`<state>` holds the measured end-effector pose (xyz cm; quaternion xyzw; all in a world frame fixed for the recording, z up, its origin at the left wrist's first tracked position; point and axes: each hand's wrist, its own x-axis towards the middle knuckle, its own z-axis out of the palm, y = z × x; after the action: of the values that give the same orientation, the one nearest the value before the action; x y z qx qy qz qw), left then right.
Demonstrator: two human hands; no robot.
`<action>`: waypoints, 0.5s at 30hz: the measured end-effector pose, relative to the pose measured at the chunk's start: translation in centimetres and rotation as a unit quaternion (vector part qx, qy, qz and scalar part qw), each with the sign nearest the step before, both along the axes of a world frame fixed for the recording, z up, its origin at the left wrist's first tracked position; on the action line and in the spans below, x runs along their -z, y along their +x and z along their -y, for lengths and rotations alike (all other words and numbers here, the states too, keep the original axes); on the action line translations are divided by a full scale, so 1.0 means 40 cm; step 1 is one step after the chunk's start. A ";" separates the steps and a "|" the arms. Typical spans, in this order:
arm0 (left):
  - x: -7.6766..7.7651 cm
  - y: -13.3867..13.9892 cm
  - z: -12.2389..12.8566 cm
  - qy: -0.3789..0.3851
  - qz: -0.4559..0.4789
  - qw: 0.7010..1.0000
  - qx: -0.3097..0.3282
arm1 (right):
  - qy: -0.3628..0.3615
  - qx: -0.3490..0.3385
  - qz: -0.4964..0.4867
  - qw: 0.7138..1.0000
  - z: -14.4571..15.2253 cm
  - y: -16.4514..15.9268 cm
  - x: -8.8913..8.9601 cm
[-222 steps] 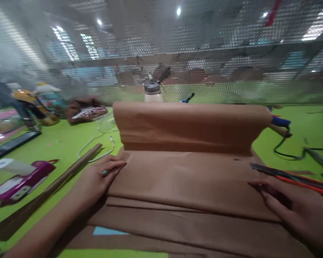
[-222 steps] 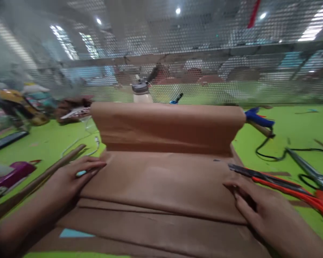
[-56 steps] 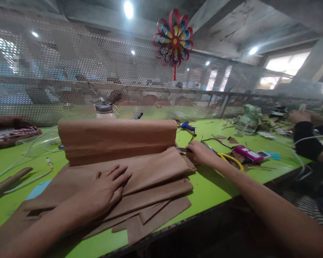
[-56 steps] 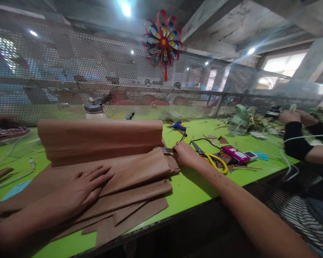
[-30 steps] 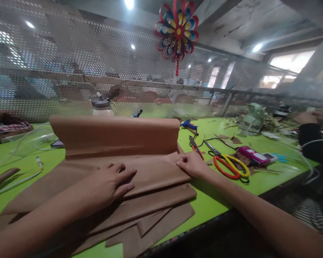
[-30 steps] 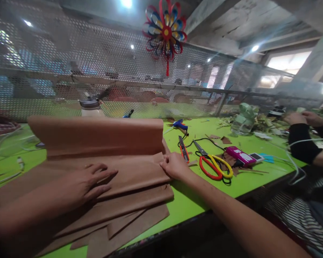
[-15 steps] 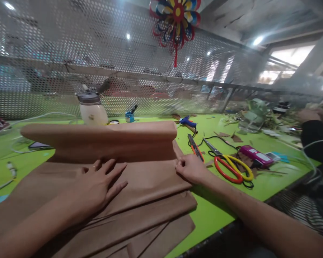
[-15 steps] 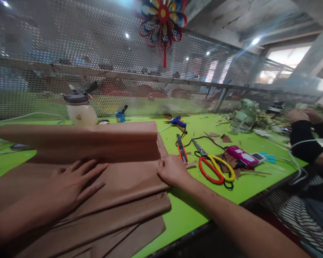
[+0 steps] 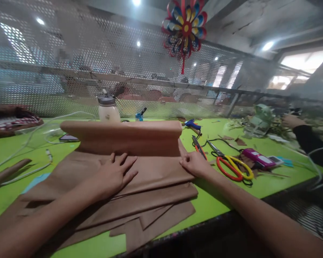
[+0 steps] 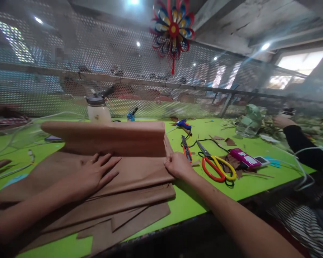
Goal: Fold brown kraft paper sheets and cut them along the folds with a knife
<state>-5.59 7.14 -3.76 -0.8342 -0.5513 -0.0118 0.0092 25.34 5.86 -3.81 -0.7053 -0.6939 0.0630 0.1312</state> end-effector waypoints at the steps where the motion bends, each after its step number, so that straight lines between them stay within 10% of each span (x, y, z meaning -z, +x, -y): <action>1: 0.003 -0.002 0.000 0.008 0.003 1.000 0.006 | -0.002 -0.003 0.005 1.000 0.000 -0.001 -0.001; 10: 0.023 -0.013 0.008 0.036 0.039 0.997 0.054 | -0.002 -0.003 0.081 0.997 0.042 -0.022 -0.028; 15: 0.013 -0.006 0.024 0.014 0.030 0.999 0.010 | 0.138 -0.096 0.175 0.970 0.086 -0.082 -0.076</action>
<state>-5.82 6.19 -4.29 -0.8387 -0.5428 -0.0445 0.0041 22.06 2.44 -0.76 -0.6102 -0.7728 -0.1450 0.0974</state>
